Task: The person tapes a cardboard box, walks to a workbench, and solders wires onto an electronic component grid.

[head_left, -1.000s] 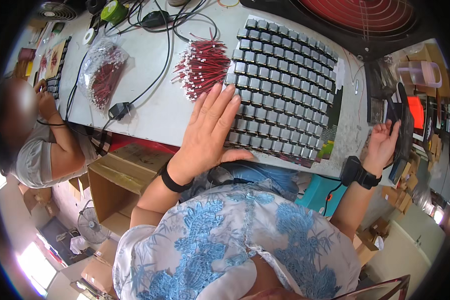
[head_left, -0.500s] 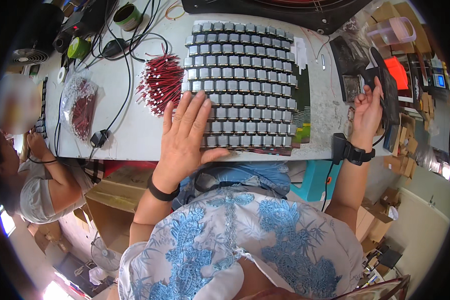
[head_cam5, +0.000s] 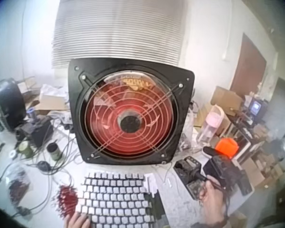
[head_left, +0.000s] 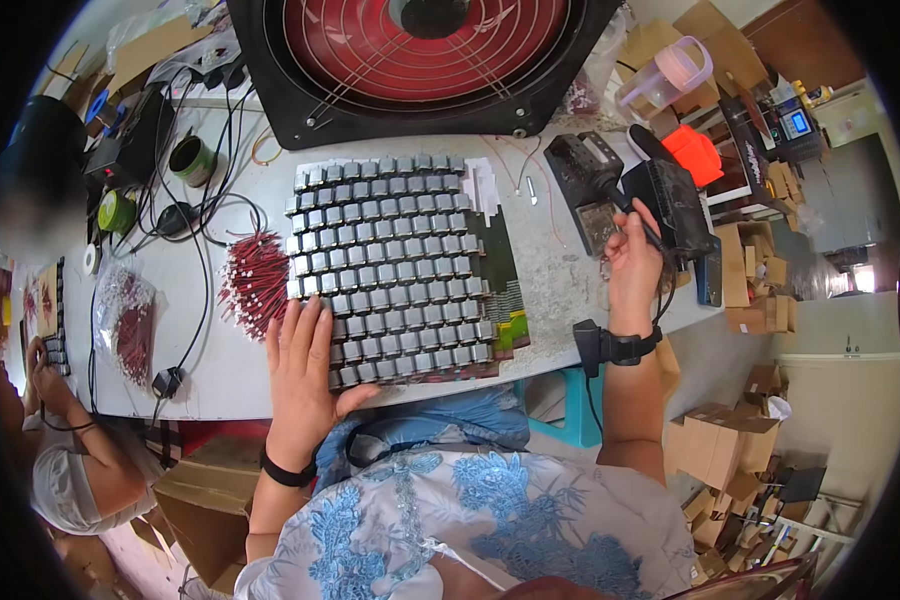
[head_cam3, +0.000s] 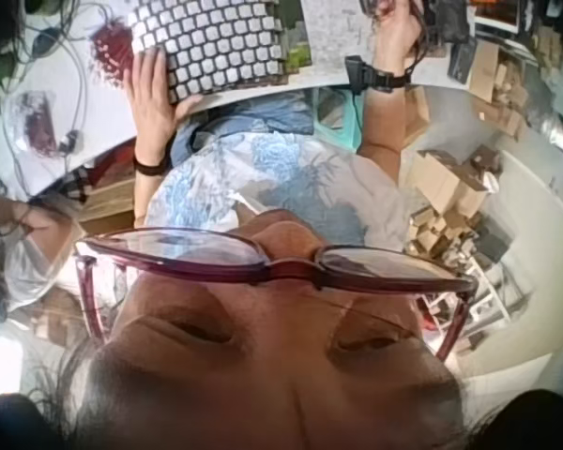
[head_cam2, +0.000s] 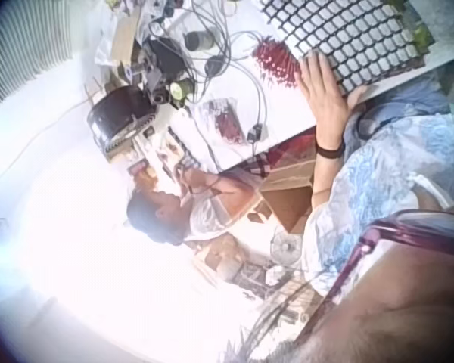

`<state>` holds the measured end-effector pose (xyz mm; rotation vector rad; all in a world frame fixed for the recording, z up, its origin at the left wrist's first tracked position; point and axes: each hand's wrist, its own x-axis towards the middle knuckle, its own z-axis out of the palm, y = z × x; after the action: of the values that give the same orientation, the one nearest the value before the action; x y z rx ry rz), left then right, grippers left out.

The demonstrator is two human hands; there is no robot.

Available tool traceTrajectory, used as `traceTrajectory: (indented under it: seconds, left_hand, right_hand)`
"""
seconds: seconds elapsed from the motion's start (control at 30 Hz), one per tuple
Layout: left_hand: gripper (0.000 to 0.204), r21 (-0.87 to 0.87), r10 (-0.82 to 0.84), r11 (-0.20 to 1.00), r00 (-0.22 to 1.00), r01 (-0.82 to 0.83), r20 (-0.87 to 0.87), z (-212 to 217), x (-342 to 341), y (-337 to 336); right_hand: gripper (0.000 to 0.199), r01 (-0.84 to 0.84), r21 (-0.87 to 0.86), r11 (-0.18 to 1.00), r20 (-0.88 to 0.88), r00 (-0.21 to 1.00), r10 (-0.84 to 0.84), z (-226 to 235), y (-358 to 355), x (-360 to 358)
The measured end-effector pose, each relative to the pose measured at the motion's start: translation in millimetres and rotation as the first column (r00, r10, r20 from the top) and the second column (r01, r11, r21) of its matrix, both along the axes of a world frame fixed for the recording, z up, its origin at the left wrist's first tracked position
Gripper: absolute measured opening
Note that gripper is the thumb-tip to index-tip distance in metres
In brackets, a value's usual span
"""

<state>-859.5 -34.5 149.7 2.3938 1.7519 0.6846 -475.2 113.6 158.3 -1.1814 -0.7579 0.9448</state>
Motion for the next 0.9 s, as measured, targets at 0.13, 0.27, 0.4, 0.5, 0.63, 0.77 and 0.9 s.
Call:
traceTrajectory:
  seconds: [0.13,0.27,0.4,0.5,0.63,0.77,0.9]
  left_hand:
    - [0.093,-0.015,0.002,1.000,1.000,-0.002,0.002,-0.1,1.1,0.7]
    - [0.094,-0.017,0.000,1.000,1.000,0.000,0.006,-0.9,2.1,1.3]
    - [0.094,-0.024,-0.006,1.000,0.999,0.006,0.032,-2.0,3.6,3.5]
    - [0.093,-0.025,0.003,1.000,0.999,-0.002,0.053,-4.0,2.1,1.8]
    - [0.093,-0.042,0.013,0.999,0.998,-0.011,0.058,-1.4,-3.5,-2.9]
    - [0.090,0.024,-0.033,0.999,0.988,0.030,0.151,-1.4,-4.4,-0.7]
    - [0.086,-0.004,-0.025,1.000,0.976,0.026,0.217,-3.0,-0.6,3.0]
  right_hand:
    - [0.018,0.108,0.014,0.994,0.056,0.992,-0.109,-6.7,0.5,6.2]
    - [0.016,0.108,0.038,0.993,0.006,0.994,-0.108,-1.9,-4.6,12.5]
    - [0.029,0.105,-0.051,0.993,0.131,0.987,-0.097,13.7,-21.4,9.0]
    - [0.035,0.124,0.031,0.992,0.210,0.969,-0.127,8.9,-45.8,9.6]
    - [0.039,0.161,0.252,0.954,0.131,0.971,-0.198,-17.5,-73.8,6.1]
    - [0.038,0.075,0.325,0.943,-0.149,0.988,-0.028,-11.7,-85.0,14.0]
    - [0.038,0.021,0.176,0.984,-0.472,0.879,0.066,-8.6,-54.8,0.6]
